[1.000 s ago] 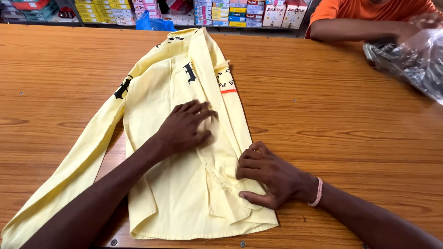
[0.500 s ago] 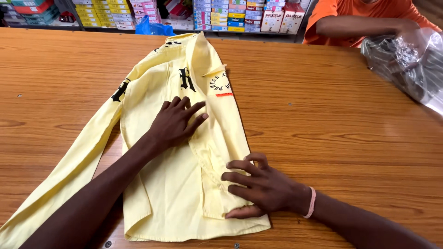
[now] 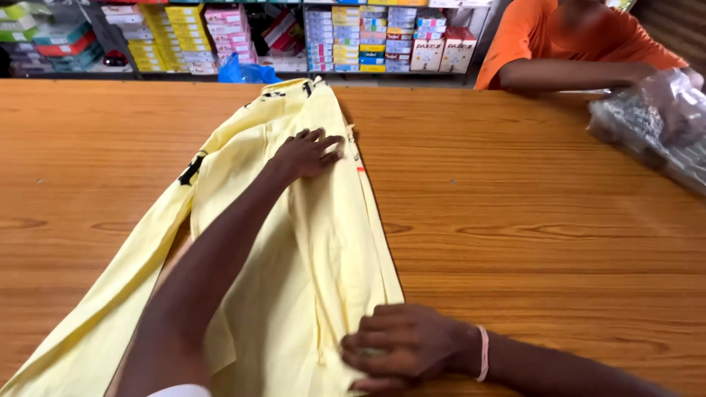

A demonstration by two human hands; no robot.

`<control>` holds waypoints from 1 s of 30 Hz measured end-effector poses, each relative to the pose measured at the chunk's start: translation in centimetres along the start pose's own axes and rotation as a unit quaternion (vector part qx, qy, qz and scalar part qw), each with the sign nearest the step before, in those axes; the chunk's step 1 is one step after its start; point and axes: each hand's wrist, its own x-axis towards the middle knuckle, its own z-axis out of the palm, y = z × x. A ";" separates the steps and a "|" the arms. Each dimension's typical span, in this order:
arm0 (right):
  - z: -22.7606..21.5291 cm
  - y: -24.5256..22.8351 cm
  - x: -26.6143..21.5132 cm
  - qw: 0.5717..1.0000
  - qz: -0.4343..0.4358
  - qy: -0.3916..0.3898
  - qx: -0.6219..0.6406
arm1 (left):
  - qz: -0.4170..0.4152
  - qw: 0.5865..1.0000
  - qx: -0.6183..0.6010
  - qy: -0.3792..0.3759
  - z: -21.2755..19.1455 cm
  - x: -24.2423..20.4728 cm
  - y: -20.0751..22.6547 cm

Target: The person lays a yellow button-up shirt face-down on a wooden table, smooths it flat with their hands, folds the sleeves in across the back, folds the sides inward, then folds the shirt into a compact rectangle and presses it flat, adjusting the collar and tag at the end.

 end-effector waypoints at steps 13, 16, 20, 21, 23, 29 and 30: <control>0.5 0.2 -0.1 0.995 0.018 -0.091 0.035 | -0.075 0.992 -0.037 0.098 2.8 1.2 1.2; -0.2 0.0 0.9 0.988 0.070 -0.121 0.062 | -0.069 0.983 -0.031 0.169 2.3 -0.7 1.2; -0.8 -0.5 1.5 0.978 0.084 -0.192 0.010 | -0.082 0.985 -0.134 0.071 -1.3 -5.4 4.6; -0.9 -0.6 1.5 0.977 0.086 -0.194 0.011 | -0.081 0.985 -0.136 0.069 -1.5 -7.2 5.2; -0.8 -0.8 1.6 0.978 0.103 -0.182 0.004 | 0.049 0.993 -0.077 0.071 -2.1 -10.8 6.3; -0.4 -0.7 1.2 0.978 0.098 -0.183 0.018 | 0.128 0.991 -0.043 0.013 -2.6 -19.4 7.7; -0.7 -0.6 1.2 0.979 0.096 -0.181 0.015 | 0.128 0.991 -0.040 0.015 -2.7 -19.7 8.1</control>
